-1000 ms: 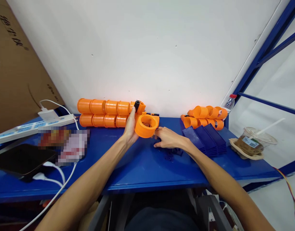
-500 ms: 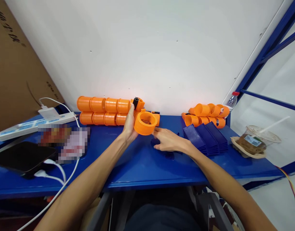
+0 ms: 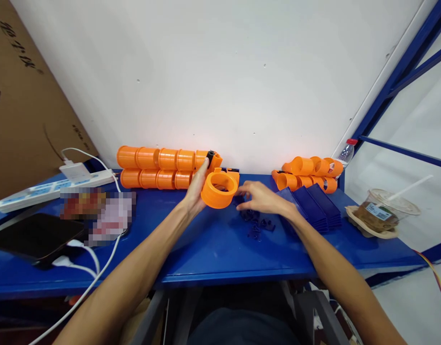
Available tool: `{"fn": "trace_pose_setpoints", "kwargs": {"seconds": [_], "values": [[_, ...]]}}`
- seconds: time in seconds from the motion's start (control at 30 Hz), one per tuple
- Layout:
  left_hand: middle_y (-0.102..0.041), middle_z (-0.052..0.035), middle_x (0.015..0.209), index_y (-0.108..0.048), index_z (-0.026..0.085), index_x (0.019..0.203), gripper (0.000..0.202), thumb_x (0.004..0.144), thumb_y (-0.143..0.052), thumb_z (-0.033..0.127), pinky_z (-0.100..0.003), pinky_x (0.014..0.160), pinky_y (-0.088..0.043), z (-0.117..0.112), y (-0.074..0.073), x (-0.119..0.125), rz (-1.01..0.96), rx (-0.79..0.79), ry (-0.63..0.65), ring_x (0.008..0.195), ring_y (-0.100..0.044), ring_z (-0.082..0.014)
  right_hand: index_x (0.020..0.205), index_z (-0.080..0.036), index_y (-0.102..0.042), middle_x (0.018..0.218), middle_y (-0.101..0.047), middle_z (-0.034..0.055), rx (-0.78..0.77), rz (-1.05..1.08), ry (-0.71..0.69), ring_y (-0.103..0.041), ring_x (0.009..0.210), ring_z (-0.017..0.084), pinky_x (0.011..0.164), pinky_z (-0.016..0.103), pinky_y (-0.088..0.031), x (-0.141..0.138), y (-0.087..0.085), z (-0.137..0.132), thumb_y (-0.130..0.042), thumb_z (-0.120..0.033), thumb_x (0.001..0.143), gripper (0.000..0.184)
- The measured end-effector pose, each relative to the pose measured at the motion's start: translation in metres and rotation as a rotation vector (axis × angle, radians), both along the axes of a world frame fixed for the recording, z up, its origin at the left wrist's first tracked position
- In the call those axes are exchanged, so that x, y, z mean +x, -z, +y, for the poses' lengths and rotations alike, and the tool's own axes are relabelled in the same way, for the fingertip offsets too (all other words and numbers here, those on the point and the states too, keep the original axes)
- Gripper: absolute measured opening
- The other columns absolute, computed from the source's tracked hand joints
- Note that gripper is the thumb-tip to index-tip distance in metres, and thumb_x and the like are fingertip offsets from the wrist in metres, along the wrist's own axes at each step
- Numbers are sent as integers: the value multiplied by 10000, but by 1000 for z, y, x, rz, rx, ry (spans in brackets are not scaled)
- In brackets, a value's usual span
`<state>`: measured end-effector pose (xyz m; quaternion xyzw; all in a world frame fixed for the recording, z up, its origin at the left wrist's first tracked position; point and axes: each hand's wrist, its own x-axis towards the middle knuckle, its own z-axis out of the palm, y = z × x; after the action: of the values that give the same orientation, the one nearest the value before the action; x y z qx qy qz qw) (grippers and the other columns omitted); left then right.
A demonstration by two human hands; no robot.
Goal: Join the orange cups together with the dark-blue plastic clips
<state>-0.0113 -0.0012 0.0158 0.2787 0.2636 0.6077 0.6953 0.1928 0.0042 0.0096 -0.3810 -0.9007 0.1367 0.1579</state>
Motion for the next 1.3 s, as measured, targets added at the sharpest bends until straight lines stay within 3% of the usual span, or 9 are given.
{"fn": "trace_pose_setpoints", "kwargs": {"seconds": [0.13,0.23,0.33,0.47,0.63,0.93,1.3], "values": [[-708,-52,725,-715,149,938,253,983,-614,377,-267,554,-557,-7,-2,7,117,-14,70,572,-656,-160,1033,-183,-739,980,-686,46,100,483,200,-601,750,145,728,302,-484,25,-16,9,-846,-323,773,314],[-683,-39,695,-717,135,906,187,947,-678,313,-238,513,-519,-13,0,14,223,61,114,537,-616,-135,1039,-186,-693,1004,-672,38,-16,768,134,-590,739,133,681,291,-486,28,-21,8,-867,-400,732,413],[-686,-50,698,-718,127,890,206,903,-743,332,-226,496,-486,-15,7,19,309,115,159,549,-614,-136,1025,-196,-663,1036,-673,37,-132,897,45,-596,753,128,655,275,-493,21,-21,4,-884,-419,696,455],[-669,-47,657,-720,142,875,233,861,-792,363,-248,549,-516,-12,17,24,359,173,188,571,-625,-155,1004,-205,-658,1055,-673,37,-147,888,15,-609,760,129,624,261,-495,12,-17,1,-897,-443,666,478],[-650,-32,635,-721,138,826,218,872,-780,343,-261,615,-555,-10,19,24,382,243,180,537,-582,-125,989,-197,-663,1041,-671,39,-38,790,35,-629,756,132,605,258,-479,11,-13,1,-884,-458,692,453],[-633,-22,626,-718,126,846,205,869,-782,320,-218,529,-486,-6,23,17,436,274,175,503,-548,-106,968,-210,-649,1020,-632,31,124,664,48,-624,743,136,626,291,-521,10,-16,-6,-815,-438,795,331],[-655,-42,648,-699,130,845,278,854,-794,391,-219,514,-460,-8,22,16,452,284,236,527,-596,-125,987,-226,-658,1022,-612,30,145,674,5,-618,757,145,700,321,-587,9,-16,-12,-819,-452,804,333]]}}
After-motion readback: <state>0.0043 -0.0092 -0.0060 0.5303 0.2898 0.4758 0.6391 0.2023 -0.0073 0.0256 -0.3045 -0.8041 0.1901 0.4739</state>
